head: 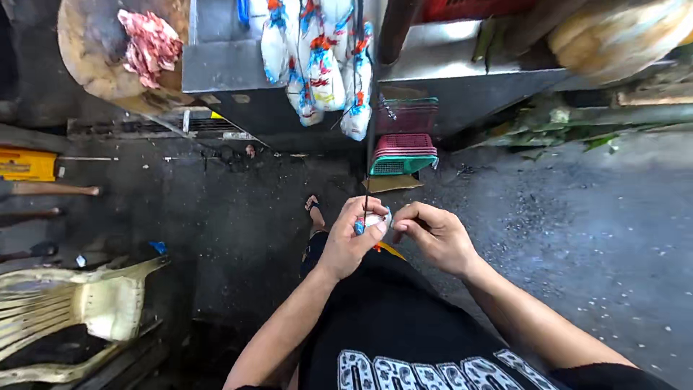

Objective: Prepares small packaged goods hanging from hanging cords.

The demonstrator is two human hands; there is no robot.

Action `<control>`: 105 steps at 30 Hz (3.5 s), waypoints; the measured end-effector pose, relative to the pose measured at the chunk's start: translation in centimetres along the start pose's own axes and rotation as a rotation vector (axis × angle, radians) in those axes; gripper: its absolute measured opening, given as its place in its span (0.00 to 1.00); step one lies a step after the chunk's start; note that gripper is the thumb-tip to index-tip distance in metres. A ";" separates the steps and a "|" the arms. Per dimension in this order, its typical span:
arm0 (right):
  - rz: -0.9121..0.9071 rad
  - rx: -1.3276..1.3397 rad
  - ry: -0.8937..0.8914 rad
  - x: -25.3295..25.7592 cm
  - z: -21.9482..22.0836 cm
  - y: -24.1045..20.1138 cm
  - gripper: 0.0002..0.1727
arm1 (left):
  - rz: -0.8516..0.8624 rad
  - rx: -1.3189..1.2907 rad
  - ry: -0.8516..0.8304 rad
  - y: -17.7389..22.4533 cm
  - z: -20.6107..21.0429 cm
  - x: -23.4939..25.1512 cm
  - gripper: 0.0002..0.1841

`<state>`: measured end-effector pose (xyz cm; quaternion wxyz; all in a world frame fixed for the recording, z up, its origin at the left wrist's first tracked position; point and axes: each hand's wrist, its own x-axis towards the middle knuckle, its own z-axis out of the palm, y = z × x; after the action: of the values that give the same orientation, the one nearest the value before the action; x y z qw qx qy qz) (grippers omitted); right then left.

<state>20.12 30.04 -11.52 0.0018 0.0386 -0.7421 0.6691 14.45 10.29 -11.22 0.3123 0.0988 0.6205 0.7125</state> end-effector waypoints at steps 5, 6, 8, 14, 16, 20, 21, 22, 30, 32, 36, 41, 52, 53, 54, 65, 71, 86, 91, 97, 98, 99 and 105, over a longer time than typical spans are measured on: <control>0.020 0.046 -0.051 1.0 2.0 -1.5 0.12 | -0.050 -0.071 0.055 0.3 -2.2 -1.4 0.28; 0.011 0.029 -0.046 1.0 2.5 -1.8 0.12 | -0.032 -0.069 0.037 0.6 -2.9 -1.6 0.28; -0.024 0.003 -0.022 1.0 3.7 -2.3 0.12 | 0.027 -0.052 -0.050 1.2 -4.7 -1.8 0.24; -0.068 -0.158 0.005 0.6 8.0 -5.2 0.14 | 0.302 -0.113 -0.291 2.1 -10.0 -2.4 0.17; -0.107 -0.404 -0.053 0.6 8.3 -6.9 0.14 | 0.388 -0.133 -0.311 2.1 -11.1 -2.5 0.11; -0.305 -0.756 -0.143 2.2 8.3 -12.2 0.12 | 0.488 -0.061 -0.348 2.7 -12.4 -2.5 0.09; -0.362 -0.831 -0.162 2.7 8.6 -13.6 0.11 | 0.492 -0.038 -0.351 3.2 -12.5 -2.6 0.10; -0.418 -0.905 -0.176 3.3 9.0 -14.8 0.10 | 0.495 -0.002 -0.339 3.9 -12.5 -2.8 0.12; -0.618 -1.295 -0.407 8.4 15.0 -19.0 0.08 | 0.690 0.398 -0.308 6.6 -16.3 -4.6 0.08; -0.538 -1.220 -0.398 9.9 15.5 -18.7 0.09 | 0.715 0.452 -0.248 8.2 -17.3 -5.1 0.09; -0.422 -1.182 -0.227 11.0 16.8 -18.4 0.10 | 0.928 0.502 0.012 7.2 -19.2 -4.9 0.05; -0.308 -1.170 -0.126 12.2 18.7 -19.6 0.12 | 1.186 0.459 0.249 7.9 -19.2 -5.2 0.03; -0.204 -1.165 -0.030 12.6 19.5 -20.8 0.10 | 1.281 0.426 0.311 9.6 -19.8 -4.6 0.02; -0.207 -1.192 -0.033 12.6 19.5 -20.8 0.10 | 1.280 0.441 0.298 9.7 -19.8 -4.5 0.02; -0.236 -1.229 -0.019 12.7 19.5 -20.7 0.10 | 1.263 0.466 0.288 9.8 -19.8 -4.4 0.02; -0.405 -0.679 0.326 9.3 23.0 -13.2 0.11 | 0.586 0.256 0.110 11.6 -20.5 -4.7 0.03; -0.367 -0.564 0.421 9.5 23.6 -11.7 0.13 | 0.334 0.085 0.020 11.6 -20.1 -4.7 0.04; -0.429 -0.705 0.582 9.4 22.9 -10.3 0.09 | 0.184 -0.323 -0.191 11.4 -19.2 -3.4 0.11; -0.449 -0.749 0.610 9.5 22.7 -10.1 0.04 | 0.186 -0.360 -0.196 11.0 -19.1 -3.3 0.09; -0.385 -0.693 0.542 9.6 23.4 -9.6 0.04 | 0.161 -0.402 -0.183 10.5 -19.7 -2.9 0.08; -0.382 -0.681 0.523 9.5 23.5 -9.6 0.04 | 0.150 -0.382 -0.176 10.6 -19.8 -2.9 0.09; -0.384 -0.674 0.507 9.4 23.6 -9.5 0.04 | 0.136 -0.366 -0.172 10.7 -19.9 -2.9 0.10; -0.377 -0.681 0.476 9.3 24.1 -8.9 0.04 | 0.082 -0.210 -0.114 10.9 -20.0 -2.8 0.19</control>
<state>12.58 4.64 -4.73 0.3067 0.0151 -0.8789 0.3651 2.57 -8.14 -4.48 0.3263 0.1312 0.5191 0.7790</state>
